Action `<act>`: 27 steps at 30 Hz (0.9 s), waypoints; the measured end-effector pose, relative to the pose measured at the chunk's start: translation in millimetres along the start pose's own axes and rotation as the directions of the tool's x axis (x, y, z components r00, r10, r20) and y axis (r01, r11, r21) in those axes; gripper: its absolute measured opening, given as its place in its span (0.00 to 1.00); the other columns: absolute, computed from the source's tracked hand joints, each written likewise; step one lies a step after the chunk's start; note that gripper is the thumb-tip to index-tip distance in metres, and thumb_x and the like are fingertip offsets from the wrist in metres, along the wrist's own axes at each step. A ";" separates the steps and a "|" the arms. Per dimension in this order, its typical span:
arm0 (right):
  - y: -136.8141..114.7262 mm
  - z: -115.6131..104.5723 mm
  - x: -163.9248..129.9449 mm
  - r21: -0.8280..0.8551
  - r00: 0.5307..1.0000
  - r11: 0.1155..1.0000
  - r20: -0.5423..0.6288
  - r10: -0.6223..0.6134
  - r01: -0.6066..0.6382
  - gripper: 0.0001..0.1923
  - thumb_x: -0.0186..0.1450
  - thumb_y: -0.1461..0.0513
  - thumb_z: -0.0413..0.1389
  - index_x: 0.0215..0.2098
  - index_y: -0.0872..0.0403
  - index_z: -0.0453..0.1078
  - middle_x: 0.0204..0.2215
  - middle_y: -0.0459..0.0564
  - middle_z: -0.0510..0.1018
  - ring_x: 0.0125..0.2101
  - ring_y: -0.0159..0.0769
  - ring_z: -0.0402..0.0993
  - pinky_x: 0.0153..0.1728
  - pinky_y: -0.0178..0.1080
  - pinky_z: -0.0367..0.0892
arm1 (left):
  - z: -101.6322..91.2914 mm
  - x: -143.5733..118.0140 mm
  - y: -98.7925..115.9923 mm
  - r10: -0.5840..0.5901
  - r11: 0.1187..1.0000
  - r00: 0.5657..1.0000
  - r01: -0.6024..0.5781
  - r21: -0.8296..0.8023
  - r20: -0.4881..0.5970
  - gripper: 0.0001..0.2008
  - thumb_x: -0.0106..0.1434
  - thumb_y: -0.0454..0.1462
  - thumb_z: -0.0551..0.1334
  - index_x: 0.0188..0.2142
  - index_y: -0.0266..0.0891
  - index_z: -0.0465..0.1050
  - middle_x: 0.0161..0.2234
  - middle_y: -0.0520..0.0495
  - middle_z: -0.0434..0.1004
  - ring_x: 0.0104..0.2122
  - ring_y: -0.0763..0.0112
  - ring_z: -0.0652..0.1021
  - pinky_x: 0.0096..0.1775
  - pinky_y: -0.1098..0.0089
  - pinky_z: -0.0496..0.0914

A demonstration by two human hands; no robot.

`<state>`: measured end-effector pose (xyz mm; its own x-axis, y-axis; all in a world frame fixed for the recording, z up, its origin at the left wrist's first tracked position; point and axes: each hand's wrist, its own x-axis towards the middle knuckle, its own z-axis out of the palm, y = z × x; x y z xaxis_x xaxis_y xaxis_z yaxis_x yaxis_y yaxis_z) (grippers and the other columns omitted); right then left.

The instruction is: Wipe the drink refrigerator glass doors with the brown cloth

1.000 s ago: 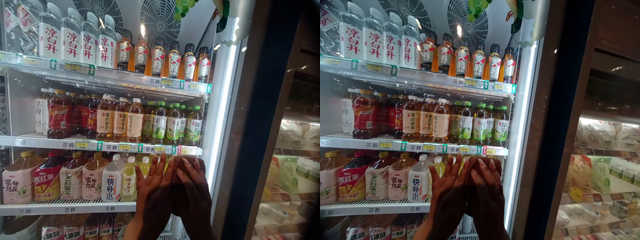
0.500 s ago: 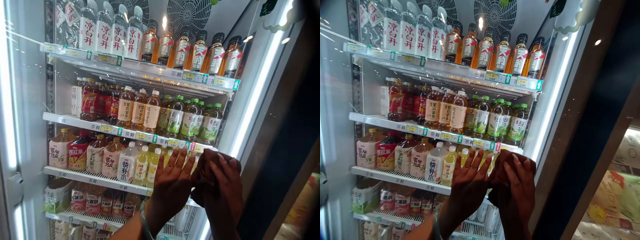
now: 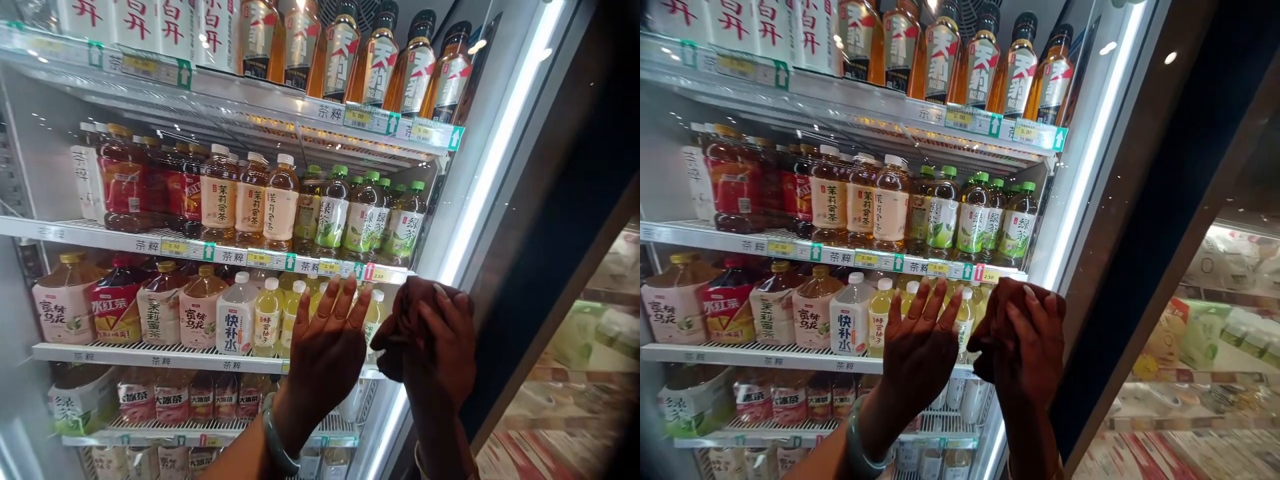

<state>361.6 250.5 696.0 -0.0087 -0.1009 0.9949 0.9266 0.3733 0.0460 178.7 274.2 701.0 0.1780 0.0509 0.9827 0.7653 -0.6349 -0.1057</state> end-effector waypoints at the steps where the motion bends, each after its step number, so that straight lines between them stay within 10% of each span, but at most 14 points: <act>1: -2.0 1.9 4.7 -0.005 1.000 1.000 -0.001 0.000 0.000 0.21 0.70 0.61 0.61 0.61 0.51 0.73 0.65 0.57 0.73 0.70 0.57 0.63 0.68 0.68 0.61 | 0.2 -0.3 -0.1 -0.001 1.000 1.000 0.001 0.002 -0.001 0.28 0.70 0.32 0.61 0.69 0.38 0.65 0.70 0.42 0.64 0.75 0.61 0.56 0.75 0.51 0.42; 11: -8.2 -6.5 -43.2 0.064 0.994 0.997 0.105 -0.041 0.035 0.19 0.70 0.66 0.61 0.59 0.52 0.73 0.65 0.55 0.74 0.71 0.52 0.62 0.69 0.60 0.65 | 3.4 -1.1 -1.4 0.013 1.000 1.000 -0.013 0.006 0.012 0.30 0.71 0.33 0.59 0.72 0.39 0.60 0.72 0.40 0.59 0.76 0.61 0.52 0.75 0.48 0.41; 20: -16.6 8.9 5.7 0.045 0.999 0.999 0.028 0.018 -0.019 0.19 0.72 0.65 0.57 0.60 0.50 0.72 0.64 0.55 0.74 0.71 0.52 0.60 0.69 0.64 0.62 | 9.5 0.3 8.7 -0.047 0.998 0.999 0.047 0.034 0.012 0.29 0.73 0.37 0.59 0.72 0.43 0.61 0.75 0.42 0.50 0.76 0.60 0.46 0.74 0.49 0.36; 27: -14.9 -7.7 -49.2 0.099 0.993 0.995 0.116 -0.030 0.019 0.17 0.71 0.65 0.60 0.58 0.51 0.74 0.62 0.54 0.76 0.70 0.48 0.64 0.69 0.59 0.65 | -1.3 -6.7 8.0 -0.008 0.999 0.996 0.012 -0.037 0.090 0.32 0.73 0.34 0.58 0.74 0.40 0.54 0.74 0.39 0.54 0.77 0.62 0.45 0.74 0.50 0.35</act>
<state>351.2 242.8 645.7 -0.0804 -0.0046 0.9968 0.8845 0.4608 0.0735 182.8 267.8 693.8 0.2268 0.1257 0.9658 0.7442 -0.6621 -0.0886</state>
